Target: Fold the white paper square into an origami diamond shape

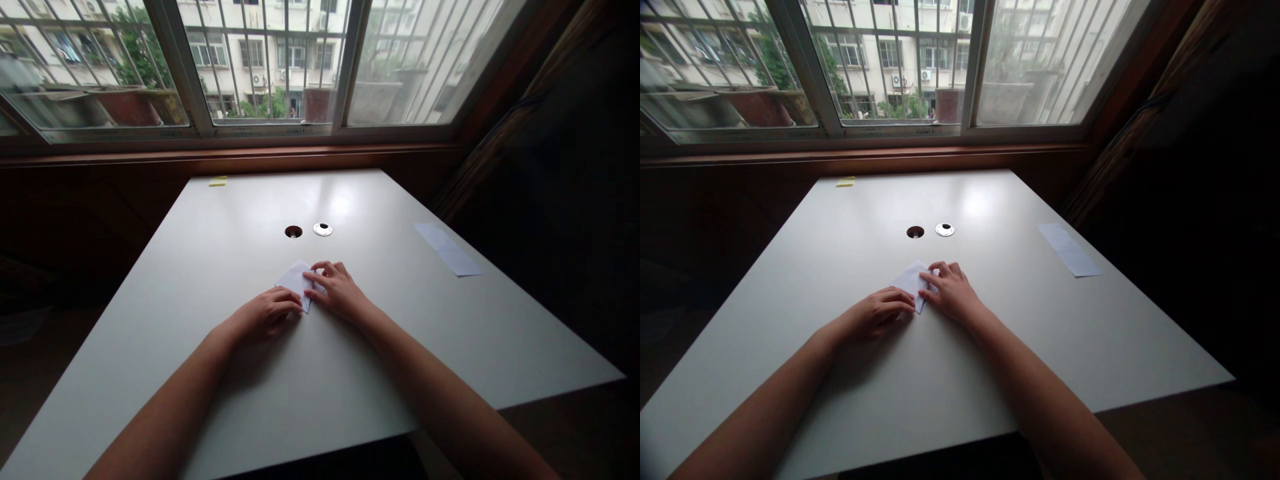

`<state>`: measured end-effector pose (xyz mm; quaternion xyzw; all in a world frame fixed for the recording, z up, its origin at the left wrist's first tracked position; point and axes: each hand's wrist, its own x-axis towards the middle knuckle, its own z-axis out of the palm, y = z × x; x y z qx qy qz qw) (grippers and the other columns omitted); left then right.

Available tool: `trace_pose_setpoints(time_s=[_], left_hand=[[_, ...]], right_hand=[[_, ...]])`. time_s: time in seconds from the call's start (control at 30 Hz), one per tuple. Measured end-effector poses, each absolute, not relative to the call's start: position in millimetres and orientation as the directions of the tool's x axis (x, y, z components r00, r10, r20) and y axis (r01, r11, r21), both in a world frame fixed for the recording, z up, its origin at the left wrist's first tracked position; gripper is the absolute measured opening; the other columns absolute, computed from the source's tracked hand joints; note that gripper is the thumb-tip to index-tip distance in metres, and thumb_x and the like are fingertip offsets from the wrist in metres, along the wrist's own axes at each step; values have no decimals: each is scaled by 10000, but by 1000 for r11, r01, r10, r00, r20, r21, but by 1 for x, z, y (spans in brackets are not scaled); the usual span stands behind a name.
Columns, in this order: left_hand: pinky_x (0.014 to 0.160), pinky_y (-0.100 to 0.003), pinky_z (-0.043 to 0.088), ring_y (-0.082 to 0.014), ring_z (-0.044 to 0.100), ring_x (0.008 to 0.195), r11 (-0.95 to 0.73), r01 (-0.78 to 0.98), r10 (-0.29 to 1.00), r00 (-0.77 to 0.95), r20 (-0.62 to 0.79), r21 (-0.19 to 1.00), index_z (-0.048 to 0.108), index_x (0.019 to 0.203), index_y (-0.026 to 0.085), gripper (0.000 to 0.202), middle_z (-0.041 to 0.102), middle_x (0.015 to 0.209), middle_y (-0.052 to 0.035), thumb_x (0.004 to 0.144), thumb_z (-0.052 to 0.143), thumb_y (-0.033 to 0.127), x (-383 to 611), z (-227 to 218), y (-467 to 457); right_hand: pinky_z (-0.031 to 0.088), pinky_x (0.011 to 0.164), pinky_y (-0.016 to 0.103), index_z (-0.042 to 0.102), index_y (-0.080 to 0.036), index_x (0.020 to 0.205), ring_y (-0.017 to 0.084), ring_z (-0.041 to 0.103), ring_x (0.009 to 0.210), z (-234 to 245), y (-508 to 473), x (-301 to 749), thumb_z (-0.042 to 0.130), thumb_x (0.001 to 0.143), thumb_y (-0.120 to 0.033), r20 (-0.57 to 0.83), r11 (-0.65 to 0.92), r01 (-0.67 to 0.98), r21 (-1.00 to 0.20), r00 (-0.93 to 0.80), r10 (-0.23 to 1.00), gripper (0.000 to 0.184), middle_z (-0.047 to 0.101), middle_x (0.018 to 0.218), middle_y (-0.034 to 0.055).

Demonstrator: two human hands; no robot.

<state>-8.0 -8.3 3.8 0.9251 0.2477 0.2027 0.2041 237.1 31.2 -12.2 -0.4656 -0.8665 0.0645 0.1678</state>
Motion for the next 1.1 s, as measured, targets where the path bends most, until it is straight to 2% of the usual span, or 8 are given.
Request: trace_pose_setpoints(time_s=[0.13, 0.3, 0.53, 0.83, 1.1], left_hand=[[1040, -413, 467, -228, 500, 1203, -824, 437, 543, 793, 278, 361, 480, 1402, 245, 606, 540, 1298, -118, 832, 510, 39, -4, -4, -7], [1057, -436, 452, -245, 467, 1217, -850, 457, 520, 807, 281, 262, 514, 1384, 282, 496, 523, 1292, -113, 908, 509, 143, -1, -14, -5], [1022, -410, 481, -249, 474, 1167, -843, 483, 533, 809, 249, 235, 525, 1380, 276, 483, 546, 1197, -110, 911, 525, 159, 1, -10, -7], [1072, -438, 448, -262, 423, 1298, -852, 446, 514, 810, 282, 274, 542, 1358, 253, 495, 524, 1344, -116, 880, 540, 123, 0, -13, -5], [1100, -457, 415, -260, 423, 1328, -850, 454, 517, 818, 252, 269, 545, 1351, 219, 460, 560, 1342, -113, 899, 516, 135, 0, -11, -7]], right_hand=[[412, 1000, 450, 584, -374, 1306, 285, 438, 1156, -12, 32, 237, 560, 904, -535, 231, 554, 788, -270, -505, 831, 434, 507, 1325, 53], [421, 986, 446, 587, -376, 1304, 287, 435, 1157, -12, 32, 237, 568, 902, -526, 225, 547, 793, -270, -500, 836, 429, 506, 1326, 52], [413, 996, 438, 589, -385, 1293, 275, 439, 1147, -15, 33, 237, 525, 938, -487, 236, 546, 797, -258, -496, 836, 375, 503, 1328, 41], [421, 971, 424, 599, -382, 1281, 271, 453, 1108, -16, 36, 234, 518, 946, -462, 239, 534, 807, -251, -483, 843, 355, 518, 1309, 39], [422, 971, 429, 597, -379, 1287, 273, 446, 1108, -17, 37, 234, 514, 946, -477, 242, 533, 802, -269, -479, 843, 364, 521, 1304, 36]])
